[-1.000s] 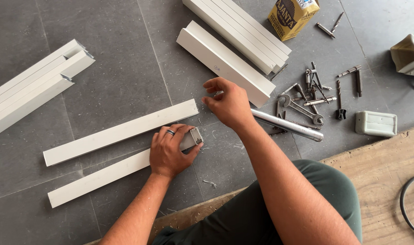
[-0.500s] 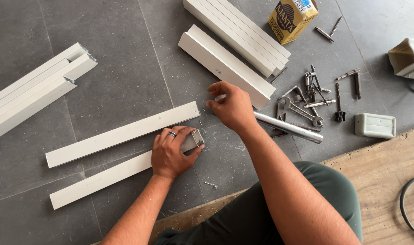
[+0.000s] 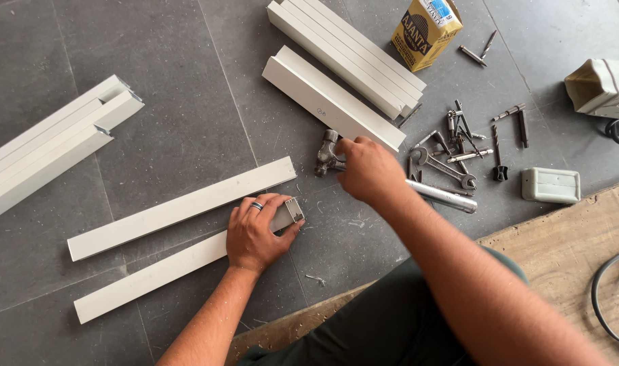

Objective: The person assembles a fluorescent light fixture by attaching metal end caps to white plastic housing pieces using a hammer and nails. They repeatedly position the caps, hammer the nails, and stack the completed units on the floor.

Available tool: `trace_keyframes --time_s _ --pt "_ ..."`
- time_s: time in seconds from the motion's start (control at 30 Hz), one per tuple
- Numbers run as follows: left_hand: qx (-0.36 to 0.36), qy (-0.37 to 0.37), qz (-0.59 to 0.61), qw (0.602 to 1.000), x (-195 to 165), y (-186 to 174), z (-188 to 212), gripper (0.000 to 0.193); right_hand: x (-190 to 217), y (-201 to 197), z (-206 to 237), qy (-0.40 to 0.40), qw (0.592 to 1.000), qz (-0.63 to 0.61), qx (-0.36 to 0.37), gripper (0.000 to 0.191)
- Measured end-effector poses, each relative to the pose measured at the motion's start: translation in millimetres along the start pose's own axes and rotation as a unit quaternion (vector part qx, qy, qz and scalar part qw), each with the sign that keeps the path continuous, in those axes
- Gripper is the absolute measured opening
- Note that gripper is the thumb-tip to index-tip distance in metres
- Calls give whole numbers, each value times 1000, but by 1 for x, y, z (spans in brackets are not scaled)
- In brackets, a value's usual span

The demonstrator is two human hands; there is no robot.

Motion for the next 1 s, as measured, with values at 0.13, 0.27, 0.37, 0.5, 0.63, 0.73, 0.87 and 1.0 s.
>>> trace_keyframes --time_s 0.13,0.27,0.37,0.5,0.63,0.73,0.87,1.0 --pt "-7 -1 2 1000 -1 -1 0 44 -27 2 9 -41 994 95 20 27" --pt "2 -12 -1 1000 1 -1 0 43 -26 -4 12 -117 989 77 -36 36" --pt "-1 -13 2 1000 1 -2 -1 42 -15 -8 14 -131 989 52 -34 38" --pt "-16 -1 0 1000 -1 -3 -2 45 6 -28 28 -146 989 -1 -31 38" --pt "-7 -5 -4 1000 2 0 0 46 22 -39 45 -144 988 -50 3 50" --pt "-14 5 -9 1000 2 1 1 49 18 -37 52 -120 991 -27 45 52" --pt "-14 2 -2 1000 5 4 1 50 24 -63 65 -223 970 -73 -60 53" --pt "4 -7 0 1000 7 9 2 48 30 -67 78 -272 953 -95 -92 52"
Point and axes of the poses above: each hand's wrist, its own z-axis away from the middle knuckle, its own y-axis out of the palm, x = y × z, the point moved 9 cm from there along -z, towards the middle knuckle, and after that the axes turned 14 degrees about -x, right-handed, at the moved point
